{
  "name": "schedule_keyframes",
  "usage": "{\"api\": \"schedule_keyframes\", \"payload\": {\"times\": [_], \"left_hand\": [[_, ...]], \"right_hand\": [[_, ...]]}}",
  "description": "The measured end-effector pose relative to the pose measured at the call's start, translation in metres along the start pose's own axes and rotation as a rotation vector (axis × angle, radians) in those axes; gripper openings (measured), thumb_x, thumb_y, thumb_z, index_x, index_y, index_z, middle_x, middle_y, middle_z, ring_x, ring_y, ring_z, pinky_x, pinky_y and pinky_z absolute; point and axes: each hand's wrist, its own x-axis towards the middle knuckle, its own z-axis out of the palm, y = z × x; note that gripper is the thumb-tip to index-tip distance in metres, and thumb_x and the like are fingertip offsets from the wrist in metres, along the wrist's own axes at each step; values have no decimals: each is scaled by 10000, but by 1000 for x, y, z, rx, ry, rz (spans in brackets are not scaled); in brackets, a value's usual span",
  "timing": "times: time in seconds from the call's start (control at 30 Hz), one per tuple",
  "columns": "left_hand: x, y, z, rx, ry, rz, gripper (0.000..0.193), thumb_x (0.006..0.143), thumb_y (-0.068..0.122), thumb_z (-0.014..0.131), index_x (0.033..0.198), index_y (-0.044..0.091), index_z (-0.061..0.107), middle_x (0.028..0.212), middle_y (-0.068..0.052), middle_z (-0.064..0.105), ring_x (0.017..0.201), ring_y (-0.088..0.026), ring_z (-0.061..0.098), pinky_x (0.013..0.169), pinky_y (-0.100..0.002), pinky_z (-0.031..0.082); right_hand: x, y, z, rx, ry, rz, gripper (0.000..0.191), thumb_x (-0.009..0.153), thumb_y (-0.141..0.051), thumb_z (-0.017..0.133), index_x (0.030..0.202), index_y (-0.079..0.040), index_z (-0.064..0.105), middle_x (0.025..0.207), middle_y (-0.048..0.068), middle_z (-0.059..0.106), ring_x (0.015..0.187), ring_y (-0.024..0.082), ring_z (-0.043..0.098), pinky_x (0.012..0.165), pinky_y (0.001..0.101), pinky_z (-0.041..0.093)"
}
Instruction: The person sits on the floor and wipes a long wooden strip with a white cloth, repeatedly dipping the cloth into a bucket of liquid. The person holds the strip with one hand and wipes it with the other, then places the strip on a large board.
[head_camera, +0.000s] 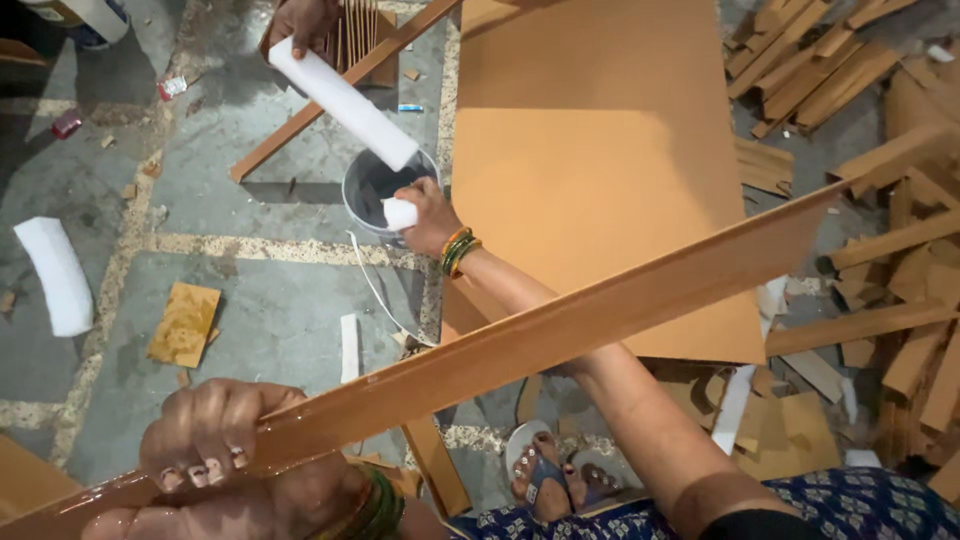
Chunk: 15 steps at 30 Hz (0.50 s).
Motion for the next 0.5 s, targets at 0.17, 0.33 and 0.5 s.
{"api": "schedule_keyframes", "payload": {"times": [0.17, 0.33, 0.5], "left_hand": [[4, 4, -8, 167, -21, 101, 265, 976, 216, 758, 779, 152, 592, 712, 79, 550, 671, -12, 527, 648, -152, 472], [10, 18, -18, 25, 54, 100, 218, 924, -27, 626, 791, 139, 578, 689, 60, 532, 655, -55, 508, 632, -214, 463], [3, 30, -29, 130, -13, 63, 299, 1014, -45, 624, 781, 126, 549, 689, 56, 520, 670, -23, 521, 657, -181, 453]], "right_hand": [[47, 0, 12, -196, -417, 142, 314, 787, -129, 738, 1100, -114, 704, 1126, 154, 655, 1045, 370, 676, 897, 463, 557], [78, 2, 44, -344, -495, 119, 198, 939, -150, 632, 1080, -200, 761, 1101, 133, 743, 1072, 346, 702, 910, 471, 557], [86, -4, 38, -440, -743, 121, 257, 816, -124, 721, 1071, -153, 739, 1094, 142, 718, 1049, 339, 691, 874, 433, 565]]}}
